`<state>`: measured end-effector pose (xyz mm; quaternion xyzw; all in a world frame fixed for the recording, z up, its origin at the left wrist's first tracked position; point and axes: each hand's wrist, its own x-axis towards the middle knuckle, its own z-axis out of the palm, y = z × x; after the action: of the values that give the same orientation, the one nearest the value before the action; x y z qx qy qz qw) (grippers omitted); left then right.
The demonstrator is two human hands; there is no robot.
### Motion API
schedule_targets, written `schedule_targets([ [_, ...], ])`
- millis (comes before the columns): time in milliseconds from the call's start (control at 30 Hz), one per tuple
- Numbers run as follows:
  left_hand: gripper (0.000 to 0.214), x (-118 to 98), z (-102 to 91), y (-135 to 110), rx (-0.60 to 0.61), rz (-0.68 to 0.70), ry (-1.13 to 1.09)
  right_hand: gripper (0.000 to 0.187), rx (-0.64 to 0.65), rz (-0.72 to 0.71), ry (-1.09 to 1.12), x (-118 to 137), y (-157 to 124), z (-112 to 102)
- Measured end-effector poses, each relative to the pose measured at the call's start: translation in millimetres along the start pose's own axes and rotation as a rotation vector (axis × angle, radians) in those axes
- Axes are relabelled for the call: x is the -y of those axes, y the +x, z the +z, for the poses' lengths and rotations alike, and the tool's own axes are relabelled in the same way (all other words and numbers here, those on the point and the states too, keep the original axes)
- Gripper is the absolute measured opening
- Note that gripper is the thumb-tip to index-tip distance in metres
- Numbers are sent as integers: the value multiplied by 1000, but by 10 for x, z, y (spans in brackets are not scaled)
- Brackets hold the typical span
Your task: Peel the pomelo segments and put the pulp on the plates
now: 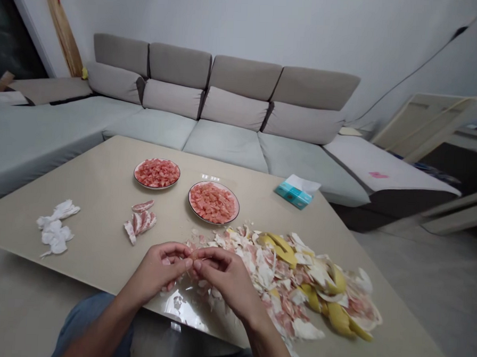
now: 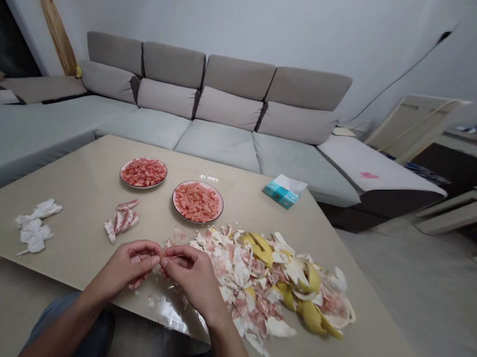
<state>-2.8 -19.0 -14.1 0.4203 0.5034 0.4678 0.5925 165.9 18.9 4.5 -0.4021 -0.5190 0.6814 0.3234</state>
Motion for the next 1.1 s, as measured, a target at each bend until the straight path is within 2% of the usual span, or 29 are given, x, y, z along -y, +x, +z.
schedule_targets([
  [200,34,14,0,26,4,-54,-60,30,30,23,78,-59,40,-40],
  [433,31,10,-34,26,116,-148,-229,33,69,116,171,-24,80,-99],
  [633,23,0,-32,47,208,-145,-393,33,70,154,286,16,81,-133],
  [767,18,10,-35,61,236,-113,-462,31,114,140,345,26,82,-143],
  [900,15,20,-19,61,214,-93,-509,28,126,111,385,11,93,-141],
  [1100,23,37,-13,64,95,-71,-499,29,60,107,363,28,82,-107],
])
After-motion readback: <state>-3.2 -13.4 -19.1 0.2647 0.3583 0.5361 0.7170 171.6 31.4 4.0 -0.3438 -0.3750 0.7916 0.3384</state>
